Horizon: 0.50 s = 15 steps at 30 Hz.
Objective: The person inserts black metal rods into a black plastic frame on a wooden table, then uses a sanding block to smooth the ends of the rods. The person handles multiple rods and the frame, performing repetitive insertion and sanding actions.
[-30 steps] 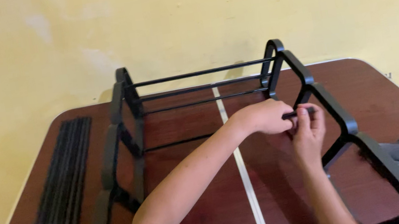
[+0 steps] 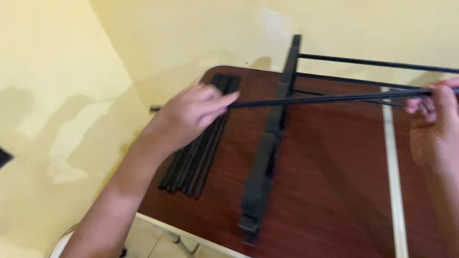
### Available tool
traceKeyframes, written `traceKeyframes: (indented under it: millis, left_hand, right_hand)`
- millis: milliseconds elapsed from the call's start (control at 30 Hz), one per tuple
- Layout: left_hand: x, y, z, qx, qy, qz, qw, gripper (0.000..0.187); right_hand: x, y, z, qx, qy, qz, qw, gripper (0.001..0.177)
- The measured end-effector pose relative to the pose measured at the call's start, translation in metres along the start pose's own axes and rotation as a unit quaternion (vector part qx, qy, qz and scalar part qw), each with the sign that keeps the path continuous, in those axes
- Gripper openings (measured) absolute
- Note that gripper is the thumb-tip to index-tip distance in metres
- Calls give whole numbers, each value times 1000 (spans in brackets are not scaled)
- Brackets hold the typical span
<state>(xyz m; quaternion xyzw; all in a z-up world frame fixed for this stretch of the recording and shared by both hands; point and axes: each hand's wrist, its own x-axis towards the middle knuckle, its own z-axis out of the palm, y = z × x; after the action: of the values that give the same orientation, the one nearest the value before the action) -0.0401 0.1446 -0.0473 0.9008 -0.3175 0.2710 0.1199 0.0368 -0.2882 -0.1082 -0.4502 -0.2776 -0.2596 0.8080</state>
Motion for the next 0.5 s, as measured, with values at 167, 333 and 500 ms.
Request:
traceKeyframes:
  millis: [167, 333, 500]
  left_hand:
    - [-108, -24, 6, -90, 41, -141, 985, 38]
    - [-154, -54, 40, -101, 125, -220, 962, 36]
    - [-171, -86, 96, -58, 164, -351, 920, 34]
  right_hand:
    - [36, 57, 82, -17, -77, 128, 989, 18]
    - [54, 105, 146, -44, -143, 166, 975, 42]
    - [51, 128, 140, -203, -202, 59, 956, 35]
